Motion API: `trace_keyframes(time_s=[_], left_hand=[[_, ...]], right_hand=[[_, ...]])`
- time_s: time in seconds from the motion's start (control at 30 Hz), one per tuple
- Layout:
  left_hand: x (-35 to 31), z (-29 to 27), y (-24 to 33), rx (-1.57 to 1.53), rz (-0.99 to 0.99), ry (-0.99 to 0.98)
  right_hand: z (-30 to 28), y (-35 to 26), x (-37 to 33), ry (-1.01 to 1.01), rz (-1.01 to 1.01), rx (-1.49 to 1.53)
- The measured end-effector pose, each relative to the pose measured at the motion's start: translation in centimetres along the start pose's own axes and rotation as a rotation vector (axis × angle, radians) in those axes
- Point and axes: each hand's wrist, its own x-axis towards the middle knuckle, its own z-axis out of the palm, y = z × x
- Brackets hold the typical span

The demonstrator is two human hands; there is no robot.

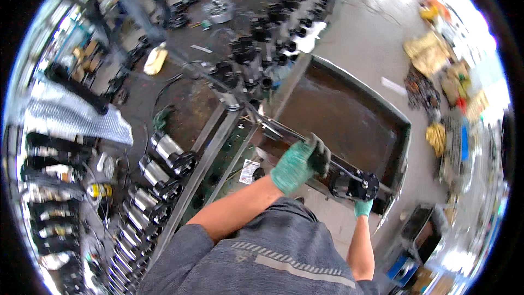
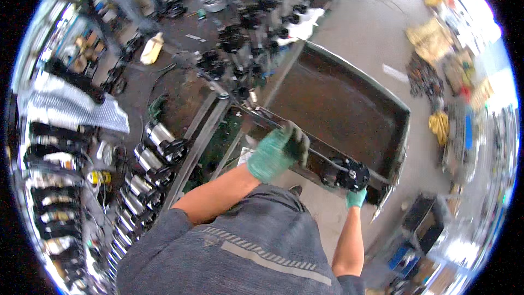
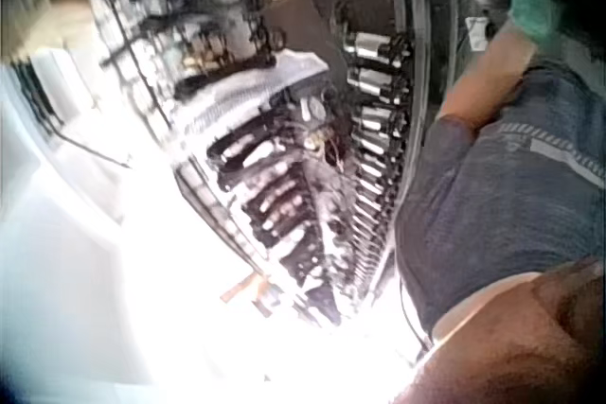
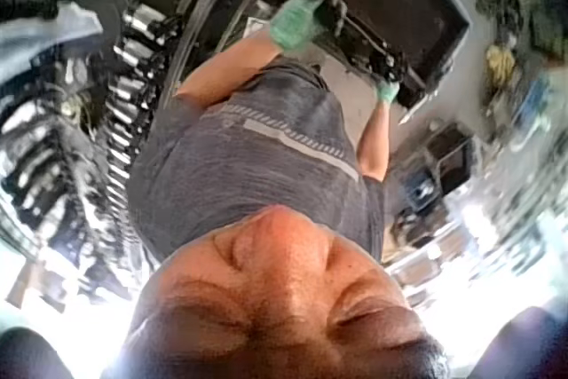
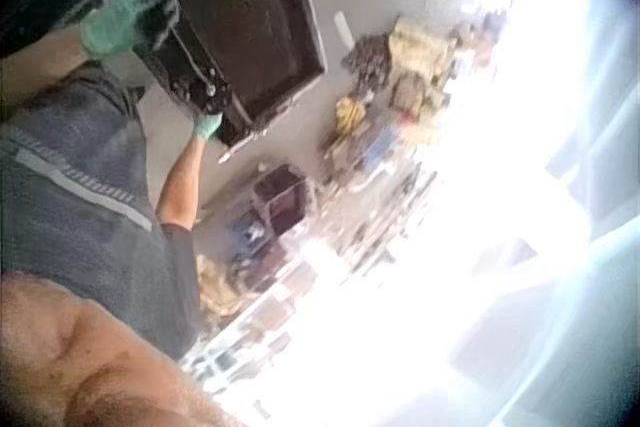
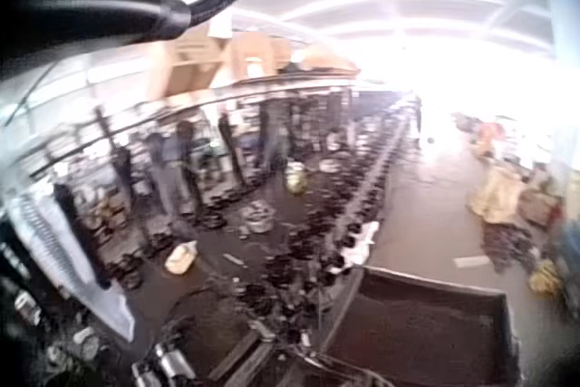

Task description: The person repeatedly picks up cylindrical submersible pumps from a rack and lowers them into a large metal basin filled with dark liquid. The person holds the pumps submerged for a few seconds, then lifts them out and returns them to the rack. This cycle is repeated multiple times with different units.

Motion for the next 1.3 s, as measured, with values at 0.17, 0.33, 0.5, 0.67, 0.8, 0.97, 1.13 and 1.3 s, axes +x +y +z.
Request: trace_keyframes(time_s=[0.17, 0.33, 0.5, 0.67, 0.8, 0.97, 1.13, 1.3], left_hand=[[-3.8, -3.1, 8.9, 0.109, 0.213, 0.171], [-5.3, -5.2, 14.5, 0.516, 0.387, 0.392], [-9.7, -10.9, 24.7, 0.262, 0.676, 0.633], [-13.5, -13.5, 34.5, 0.575, 0.761, 0.710], [-15.3, -18.0, 39.7, 0.681, 0.801, 0.792], [-17.1, -24.4, 43.9, 0.845, 0.756, 1.028], [-18.0, -33.6, 43.5, 1.063, 0.690, 1.179], [-19.3, -31.6, 41.1, 1.486, 0.233, 1.334]], right_hand=[[1.0, -2.0, -0.6, -0.201, 0.654, 1.020], [-6.8, -10.0, 9.1, -0.373, 0.302, 0.886], [-10.6, -28.0, 15.6, -0.590, 0.210, 0.855], [-7.3, -42.1, 21.0, -0.737, 0.166, 1.006], [-2.8, -51.8, 24.2, -0.802, 0.051, 1.018], [5.2, -58.8, 25.7, -0.840, -0.008, 1.021], [7.9, -59.9, 25.0, -0.919, -0.154, 1.136], [1.3, -53.1, 24.8, -0.788, -0.276, 1.172]])
